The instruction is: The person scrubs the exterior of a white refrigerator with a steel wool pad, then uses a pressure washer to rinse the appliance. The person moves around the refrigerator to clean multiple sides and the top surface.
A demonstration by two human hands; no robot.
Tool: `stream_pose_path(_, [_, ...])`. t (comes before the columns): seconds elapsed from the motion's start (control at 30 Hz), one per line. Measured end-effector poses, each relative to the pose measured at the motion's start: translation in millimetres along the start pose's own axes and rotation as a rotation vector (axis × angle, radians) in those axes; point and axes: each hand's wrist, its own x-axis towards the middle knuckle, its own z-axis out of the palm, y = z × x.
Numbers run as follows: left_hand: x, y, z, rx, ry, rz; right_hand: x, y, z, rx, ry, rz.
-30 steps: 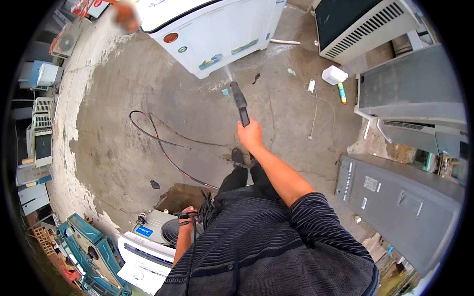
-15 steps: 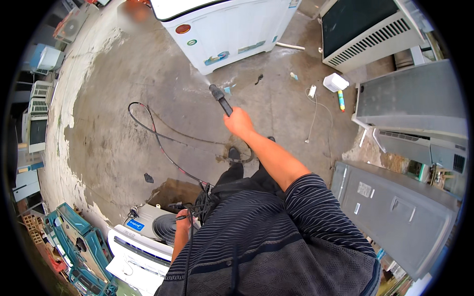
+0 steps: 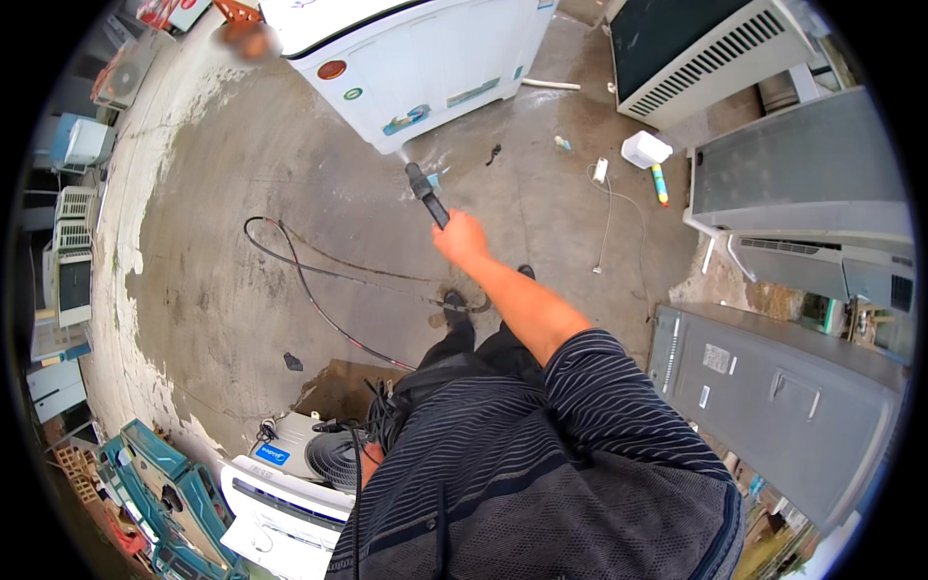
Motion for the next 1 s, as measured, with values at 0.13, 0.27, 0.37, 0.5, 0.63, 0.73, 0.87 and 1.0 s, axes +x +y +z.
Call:
stream_pose_path(0.13, [8.3,16.0,-9.2,0.16,-0.001,0.087,4.3,5.5,-2.1,0.12,0.199,0.146])
stream_pose_path(0.27, [27.0,49.9,-18.3,0.364,0.032,0.231,17.3,34.1,-9.2,0.21,0.313,0.201])
stream_pose_path(0.37, [56.0,62.7,-31.1,0.317,0.028,0.06,12.7,46.0,-24.1,0.22,0.4,0.231])
stream_pose_path(0.5, [87.8,16.9,-42.2,0.041,0.051,0.082,2.4,50.7,-41.8,0.256,0.39,0.159])
stream_pose_path(0.63, [77.6,52.3,-32.2,0.231,0.033,0.111,1.6,57.0,-56.3,0.359,0.479,0.146])
stream_pose_path(0.73, [81.3,54.5,-34.6,0.277,-0.086,0.224,-6.9,49.6,-74.7,0.267,0.415,0.08])
stream_pose_path(0.87, [72.6,51.8,-26.0,0.202,-0.015,0.178,3.0,64.5,-71.0,0.365,0.501,0.075])
stream_pose_path(1.0, [75.3,46.5,-23.5,0.203,-0.039,0.253,-15.0,45.5,-82.7,0.344,0.385,-0.02])
